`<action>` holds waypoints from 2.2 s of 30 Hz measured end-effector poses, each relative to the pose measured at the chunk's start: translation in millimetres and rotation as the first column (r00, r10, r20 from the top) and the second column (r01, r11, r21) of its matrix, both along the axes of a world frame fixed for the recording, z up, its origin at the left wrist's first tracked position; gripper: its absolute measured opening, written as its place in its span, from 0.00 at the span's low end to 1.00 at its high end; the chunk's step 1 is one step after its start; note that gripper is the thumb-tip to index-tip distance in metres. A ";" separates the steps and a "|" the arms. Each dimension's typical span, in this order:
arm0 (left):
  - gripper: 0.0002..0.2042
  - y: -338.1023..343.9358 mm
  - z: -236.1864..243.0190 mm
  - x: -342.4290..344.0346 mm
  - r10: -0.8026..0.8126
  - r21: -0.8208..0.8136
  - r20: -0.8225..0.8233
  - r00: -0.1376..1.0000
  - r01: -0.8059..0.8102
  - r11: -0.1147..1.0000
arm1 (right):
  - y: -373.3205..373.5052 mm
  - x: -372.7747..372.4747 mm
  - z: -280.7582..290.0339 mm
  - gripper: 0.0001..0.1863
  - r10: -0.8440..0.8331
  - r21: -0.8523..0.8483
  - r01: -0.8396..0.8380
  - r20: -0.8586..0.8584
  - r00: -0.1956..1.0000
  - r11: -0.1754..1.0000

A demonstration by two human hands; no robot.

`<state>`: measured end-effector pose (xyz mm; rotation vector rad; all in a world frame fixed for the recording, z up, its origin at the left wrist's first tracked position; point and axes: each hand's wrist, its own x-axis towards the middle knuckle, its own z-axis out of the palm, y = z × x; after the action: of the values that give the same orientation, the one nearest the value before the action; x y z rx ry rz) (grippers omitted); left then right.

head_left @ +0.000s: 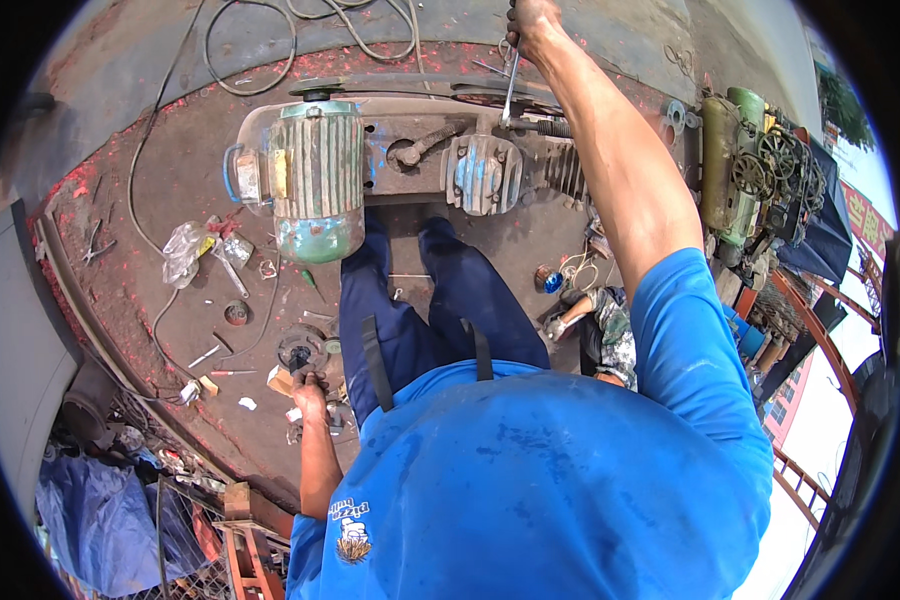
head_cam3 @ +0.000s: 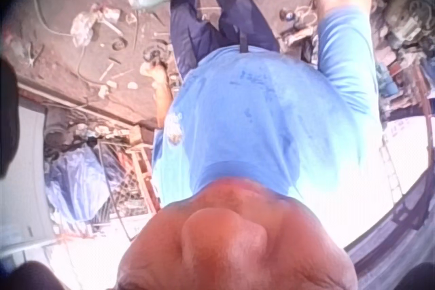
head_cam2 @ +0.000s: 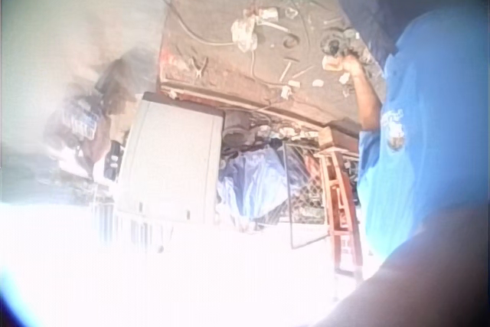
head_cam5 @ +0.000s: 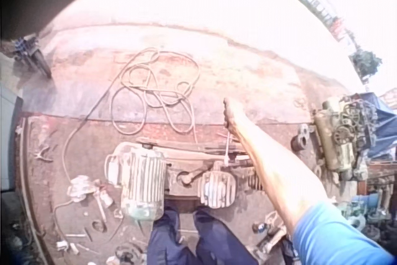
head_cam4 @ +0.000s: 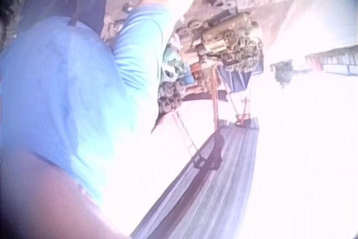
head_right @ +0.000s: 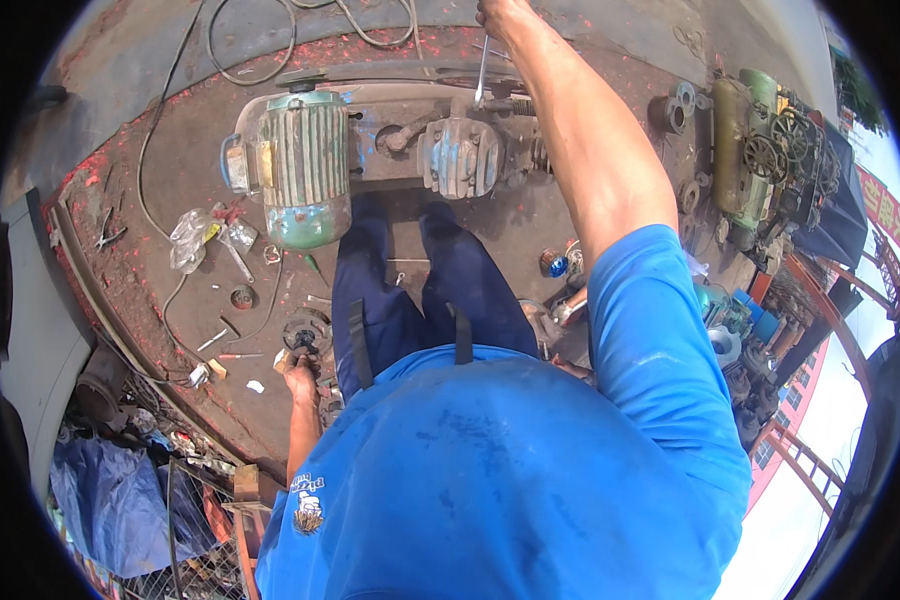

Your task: The person opens a small cardboard box and removes a white paper-like item, then walks through a scrapyard to a workbench. They handle a large motor or compressor unit and use a wrench to tighten or loosen bolts on the machinery.

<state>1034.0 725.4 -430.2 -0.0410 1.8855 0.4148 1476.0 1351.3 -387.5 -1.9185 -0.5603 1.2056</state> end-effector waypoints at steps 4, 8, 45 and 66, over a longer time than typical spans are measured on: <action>0.07 -2.8 -2.2 -13.1 0.006 0.010 0.014 1.000 -0.006 1.000 | 0.5 -0.6 6.9 0.17 0.002 0.009 -0.002 0.029 1.000 1.000; 0.07 -9.2 1.1 -13.6 0.010 0.010 -0.009 1.000 -0.009 1.000 | -3.5 5.1 12.0 0.17 -0.001 0.025 0.000 0.046 0.999 1.000; 0.06 12.8 4.6 44.1 0.003 0.051 -0.031 1.000 -0.001 0.999 | -183.0 -13.7 124.0 0.12 0.590 -0.267 -0.877 0.807 0.022 0.399; 0.07 4.9 24.0 128.2 0.066 0.033 -0.043 0.997 -0.065 0.997 | -78.0 74.6 58.2 0.15 0.650 -0.231 -0.614 0.130 0.749 0.754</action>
<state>1162.2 730.3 -406.2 -0.0731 1.9249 0.4938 1550.6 1273.3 -329.3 -2.0826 -1.3488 1.5170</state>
